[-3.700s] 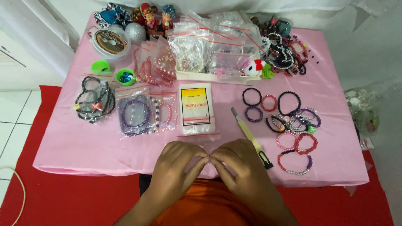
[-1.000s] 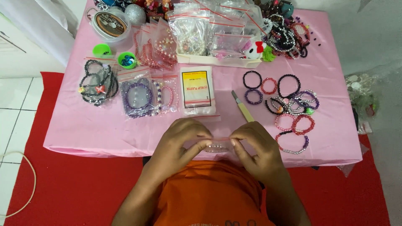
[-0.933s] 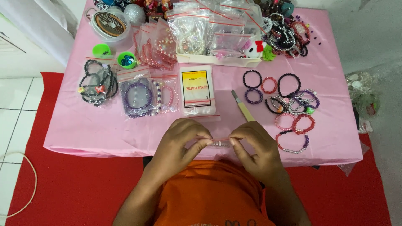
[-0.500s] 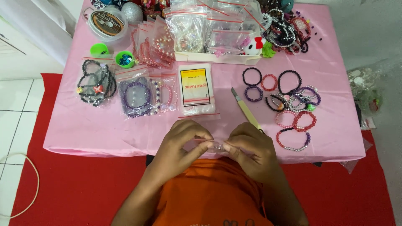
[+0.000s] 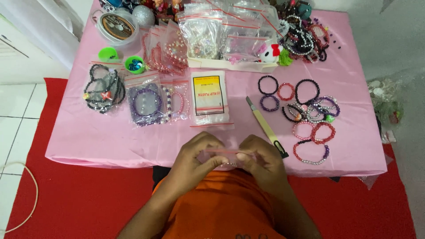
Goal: Inspecting handmade beaded bracelets, checking knots, and placing them into individual small plastic bags for packaging.
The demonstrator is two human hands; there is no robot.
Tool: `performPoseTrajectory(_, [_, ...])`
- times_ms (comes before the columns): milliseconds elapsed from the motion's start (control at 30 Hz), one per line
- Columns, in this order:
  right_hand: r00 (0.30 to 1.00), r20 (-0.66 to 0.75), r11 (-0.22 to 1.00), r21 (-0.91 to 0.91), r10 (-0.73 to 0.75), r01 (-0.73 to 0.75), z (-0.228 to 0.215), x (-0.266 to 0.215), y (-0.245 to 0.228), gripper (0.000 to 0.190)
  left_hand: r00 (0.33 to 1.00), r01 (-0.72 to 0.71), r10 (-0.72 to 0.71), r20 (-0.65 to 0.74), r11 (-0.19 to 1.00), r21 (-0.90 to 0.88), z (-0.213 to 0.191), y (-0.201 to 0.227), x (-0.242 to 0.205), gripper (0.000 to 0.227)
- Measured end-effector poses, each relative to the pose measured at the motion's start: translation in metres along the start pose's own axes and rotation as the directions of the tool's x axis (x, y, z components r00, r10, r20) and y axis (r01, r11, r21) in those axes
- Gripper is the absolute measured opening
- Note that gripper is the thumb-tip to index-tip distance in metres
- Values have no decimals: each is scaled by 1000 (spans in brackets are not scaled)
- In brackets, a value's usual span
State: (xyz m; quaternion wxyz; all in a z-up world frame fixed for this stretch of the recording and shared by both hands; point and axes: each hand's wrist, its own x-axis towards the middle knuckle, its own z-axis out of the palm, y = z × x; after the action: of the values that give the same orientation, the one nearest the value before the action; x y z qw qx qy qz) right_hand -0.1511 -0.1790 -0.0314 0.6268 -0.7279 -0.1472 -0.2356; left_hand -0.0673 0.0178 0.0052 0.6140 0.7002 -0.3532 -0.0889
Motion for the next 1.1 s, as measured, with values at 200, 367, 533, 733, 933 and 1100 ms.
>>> performPoseTrajectory(200, [980, -104, 985, 47, 171, -167, -8, 3, 7, 16, 996, 69, -71, -61, 997, -30, 0, -13, 2, 16])
performPoseTrajectory(367, [899, 5, 888, 151, 438, -434, 6, 15, -13, 19, 963, 160, -202, -178, 961, -225, -6, -8, 13, 20])
performPoseTrajectory(533, [938, -77, 912, 274, 337, -305, -2, 9, 16, 7, 978, 204, -204, 37, 916, -347, -7, -4, 20, 47])
performPoseTrajectory(733, [934, -59, 931, 118, 354, -345, 14, 23, -5, 4, 969, 188, -235, -80, 904, -385, -3, -28, 24, 39])
performPoseTrajectory(933, [927, -115, 933, 89, 357, -349, 17, 11, 24, 9, 957, 244, -287, -44, 876, -417, 2, -42, 18, 39])
performPoseTrajectory(1100, [857, -332, 910, 10, 394, -414, 11, 14, 45, 10, 936, 274, -336, -106, 882, -383, 8, -66, 21, 23])
